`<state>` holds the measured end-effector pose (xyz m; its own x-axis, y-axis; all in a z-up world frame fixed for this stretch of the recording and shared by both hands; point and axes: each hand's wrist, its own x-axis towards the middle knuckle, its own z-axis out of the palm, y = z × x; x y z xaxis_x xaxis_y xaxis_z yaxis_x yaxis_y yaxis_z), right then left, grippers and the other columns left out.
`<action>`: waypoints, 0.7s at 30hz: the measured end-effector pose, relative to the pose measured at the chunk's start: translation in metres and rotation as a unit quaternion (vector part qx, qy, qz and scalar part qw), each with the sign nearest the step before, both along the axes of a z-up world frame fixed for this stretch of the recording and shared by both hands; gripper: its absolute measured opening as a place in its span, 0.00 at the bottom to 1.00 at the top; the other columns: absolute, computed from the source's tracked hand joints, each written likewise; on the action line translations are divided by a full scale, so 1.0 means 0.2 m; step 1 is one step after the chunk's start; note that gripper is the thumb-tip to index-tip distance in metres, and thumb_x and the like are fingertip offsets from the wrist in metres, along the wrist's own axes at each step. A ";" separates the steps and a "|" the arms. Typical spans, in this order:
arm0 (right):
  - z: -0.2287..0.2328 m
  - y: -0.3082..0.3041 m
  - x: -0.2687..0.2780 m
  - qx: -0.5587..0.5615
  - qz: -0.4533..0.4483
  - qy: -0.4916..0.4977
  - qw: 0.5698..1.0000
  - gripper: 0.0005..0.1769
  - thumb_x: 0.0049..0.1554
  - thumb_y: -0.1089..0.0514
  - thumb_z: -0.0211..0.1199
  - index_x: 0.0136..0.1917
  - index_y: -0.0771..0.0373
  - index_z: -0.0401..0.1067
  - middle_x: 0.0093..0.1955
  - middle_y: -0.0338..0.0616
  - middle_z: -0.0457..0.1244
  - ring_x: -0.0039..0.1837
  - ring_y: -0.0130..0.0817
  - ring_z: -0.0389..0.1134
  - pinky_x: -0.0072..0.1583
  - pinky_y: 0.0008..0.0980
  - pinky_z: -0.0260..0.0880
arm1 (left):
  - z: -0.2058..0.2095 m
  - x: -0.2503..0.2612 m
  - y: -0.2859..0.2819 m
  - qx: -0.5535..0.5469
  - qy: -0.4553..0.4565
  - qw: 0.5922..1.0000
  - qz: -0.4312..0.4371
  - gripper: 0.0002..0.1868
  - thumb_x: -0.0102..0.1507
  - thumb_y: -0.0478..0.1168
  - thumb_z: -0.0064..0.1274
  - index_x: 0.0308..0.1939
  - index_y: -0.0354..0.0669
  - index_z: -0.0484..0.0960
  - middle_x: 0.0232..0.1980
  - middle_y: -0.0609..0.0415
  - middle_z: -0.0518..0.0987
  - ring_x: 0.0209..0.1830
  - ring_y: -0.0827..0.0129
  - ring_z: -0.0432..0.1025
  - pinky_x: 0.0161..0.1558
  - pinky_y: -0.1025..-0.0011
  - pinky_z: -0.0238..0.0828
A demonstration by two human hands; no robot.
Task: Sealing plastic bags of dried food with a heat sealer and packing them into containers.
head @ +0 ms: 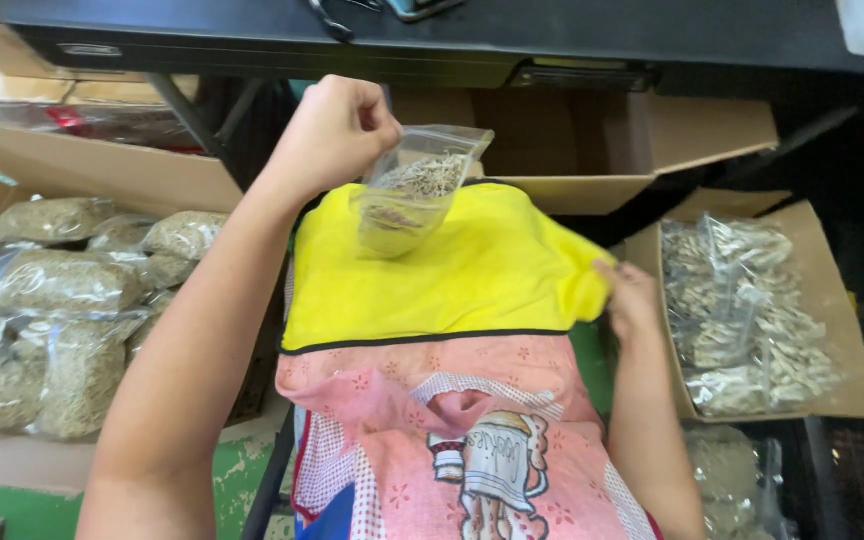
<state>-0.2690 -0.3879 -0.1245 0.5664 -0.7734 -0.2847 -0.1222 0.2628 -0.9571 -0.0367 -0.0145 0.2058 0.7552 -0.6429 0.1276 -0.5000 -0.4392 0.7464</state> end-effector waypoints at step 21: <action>1.39 1.36 0.83 -0.652 0.312 -0.168 0.670 0.14 0.57 0.56 0.72 0.43 0.58 0.66 0.37 0.42 0.65 0.40 0.43 0.68 0.43 0.43 0.66 | -0.23 0.31 0.10 0.021 -0.018 0.981 0.192 0.16 0.58 0.35 0.52 0.16 0.48 0.67 0.23 0.59 0.76 0.28 0.69 0.73 0.32 0.65 0.72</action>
<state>-0.1033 -0.1169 0.1543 0.7580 0.1775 0.6276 0.4612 -0.8262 -0.3234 0.0249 0.0046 0.1603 0.9383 -0.3174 0.1375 -0.3171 -0.6302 0.7087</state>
